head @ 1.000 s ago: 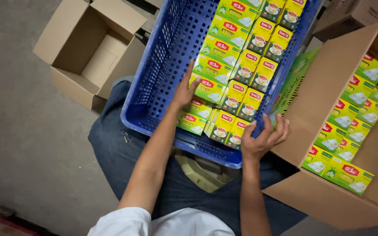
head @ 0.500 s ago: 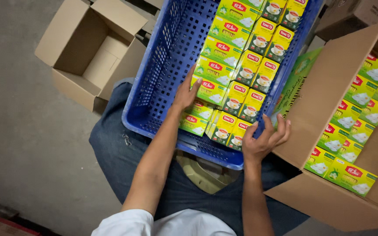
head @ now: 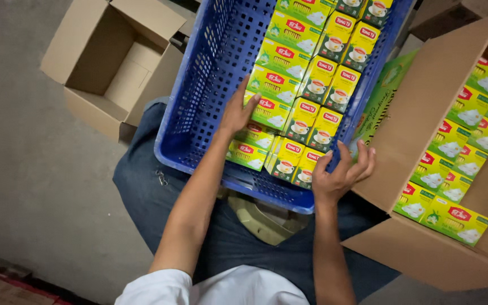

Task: The person transfers small yellow and green boxes from a cardboard box into a blue plastic basket. They arrange the boxes in neat rows within the basket, filling it up over time.

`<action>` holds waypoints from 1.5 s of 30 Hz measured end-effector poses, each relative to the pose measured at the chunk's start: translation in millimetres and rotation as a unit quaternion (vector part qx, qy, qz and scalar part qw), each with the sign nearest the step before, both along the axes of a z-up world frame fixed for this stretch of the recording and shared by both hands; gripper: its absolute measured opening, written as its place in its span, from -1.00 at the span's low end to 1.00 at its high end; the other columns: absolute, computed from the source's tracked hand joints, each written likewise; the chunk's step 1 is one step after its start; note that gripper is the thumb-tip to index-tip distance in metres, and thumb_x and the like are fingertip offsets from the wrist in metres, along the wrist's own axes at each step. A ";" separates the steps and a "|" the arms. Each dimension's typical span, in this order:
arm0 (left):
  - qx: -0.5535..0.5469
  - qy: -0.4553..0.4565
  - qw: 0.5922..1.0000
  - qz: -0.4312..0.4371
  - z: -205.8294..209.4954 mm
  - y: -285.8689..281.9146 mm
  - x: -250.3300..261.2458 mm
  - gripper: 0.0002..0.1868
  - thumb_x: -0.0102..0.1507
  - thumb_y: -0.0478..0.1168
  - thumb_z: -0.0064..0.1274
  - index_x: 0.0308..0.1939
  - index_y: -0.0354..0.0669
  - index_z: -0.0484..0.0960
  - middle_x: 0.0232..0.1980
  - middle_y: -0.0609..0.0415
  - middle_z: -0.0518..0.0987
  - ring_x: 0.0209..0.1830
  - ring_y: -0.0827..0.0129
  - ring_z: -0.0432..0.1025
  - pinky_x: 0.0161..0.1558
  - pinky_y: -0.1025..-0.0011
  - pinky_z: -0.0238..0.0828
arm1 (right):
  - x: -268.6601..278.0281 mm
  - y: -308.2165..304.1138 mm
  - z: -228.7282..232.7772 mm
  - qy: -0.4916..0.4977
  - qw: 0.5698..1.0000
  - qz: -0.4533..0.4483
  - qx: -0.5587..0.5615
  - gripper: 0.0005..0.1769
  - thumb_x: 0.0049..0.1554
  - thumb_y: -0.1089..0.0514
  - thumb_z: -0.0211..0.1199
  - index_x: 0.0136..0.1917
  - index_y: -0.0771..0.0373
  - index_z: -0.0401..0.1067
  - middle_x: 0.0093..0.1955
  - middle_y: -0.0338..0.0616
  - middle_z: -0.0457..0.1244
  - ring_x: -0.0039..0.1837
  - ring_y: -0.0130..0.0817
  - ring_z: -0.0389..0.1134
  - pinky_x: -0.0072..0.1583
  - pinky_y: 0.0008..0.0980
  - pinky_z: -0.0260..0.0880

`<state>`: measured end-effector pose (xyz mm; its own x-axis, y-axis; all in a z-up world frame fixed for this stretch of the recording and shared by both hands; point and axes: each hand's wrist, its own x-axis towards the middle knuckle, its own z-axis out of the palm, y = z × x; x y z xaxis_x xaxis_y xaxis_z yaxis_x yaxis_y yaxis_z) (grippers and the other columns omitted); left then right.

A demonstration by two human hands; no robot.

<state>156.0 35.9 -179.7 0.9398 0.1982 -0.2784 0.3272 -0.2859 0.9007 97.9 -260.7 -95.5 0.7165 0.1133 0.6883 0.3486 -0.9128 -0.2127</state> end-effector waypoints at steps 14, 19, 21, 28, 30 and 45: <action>0.051 -0.148 0.987 0.031 85.6 -34.1 -72.8 -0.33 0.57 -0.09 0.00 0.73 -0.13 0.21 0.73 -0.61 0.04 0.69 -0.59 0.02 0.64 -0.37 -0.03 | -7.7 -2.5 -12.7 0.022 0.998 0.017 0.048 -0.60 0.19 0.17 0.28 0.30 0.18 0.53 0.55 0.23 0.18 0.59 0.46 0.09 0.53 0.40 0.05; 0.053 -0.128 0.990 -0.027 128.3 -74.0 -121.0 -0.33 0.55 -0.10 0.00 0.71 -0.16 0.23 0.74 -0.51 0.02 0.71 -0.53 0.01 0.64 -0.35 -0.04 | -57.2 46.9 38.3 0.083 0.974 0.079 0.194 -0.54 0.04 0.33 0.36 0.23 0.42 0.50 0.46 0.46 0.17 0.52 0.62 0.14 0.51 0.46 0.08; 0.207 -0.114 0.966 -0.104 136.9 -85.8 -137.5 -0.27 0.49 -0.05 0.05 0.73 0.06 0.21 0.75 -0.22 0.10 0.38 -0.38 0.47 0.27 -0.28 0.52 | -80.4 62.4 70.5 0.118 0.954 0.164 0.221 -0.65 0.15 0.28 0.38 0.23 0.32 0.58 0.43 0.37 0.20 0.51 0.52 0.23 0.48 0.31 0.24; 0.233 -0.115 0.950 -0.175 120.3 -87.6 -142.4 -0.40 0.49 -0.01 0.04 0.61 0.04 0.41 0.65 -0.09 0.29 0.19 -0.39 0.57 0.11 -0.29 0.61 | -95.1 -40.1 149.9 0.047 0.970 0.184 0.153 -0.76 0.18 0.08 0.37 0.11 0.00 0.73 0.28 -0.15 0.46 0.29 -0.10 0.55 0.34 -0.14 0.56; 0.283 -0.123 0.939 -0.150 109.3 -86.5 -143.4 -0.42 0.50 0.03 0.01 0.61 0.12 0.41 0.66 0.01 0.28 0.24 -0.26 0.58 0.15 -0.17 0.64 | -69.3 -94.6 176.8 -0.068 0.964 0.254 -0.039 -0.91 0.23 0.29 0.38 -0.03 0.28 0.69 0.05 0.14 0.48 0.14 0.20 0.55 0.22 0.08 0.59; 0.313 -0.162 0.928 -0.122 114.4 -95.1 -138.9 -0.58 0.56 -0.07 -0.08 0.50 0.07 0.44 0.55 0.05 0.34 0.15 -0.04 0.65 -0.06 -0.02 0.75 | 143.7 -228.4 132.9 0.322 0.937 0.082 -0.107 -0.45 0.23 0.11 0.46 0.45 0.26 0.51 0.23 0.09 0.35 0.40 0.20 0.37 0.25 0.22 0.44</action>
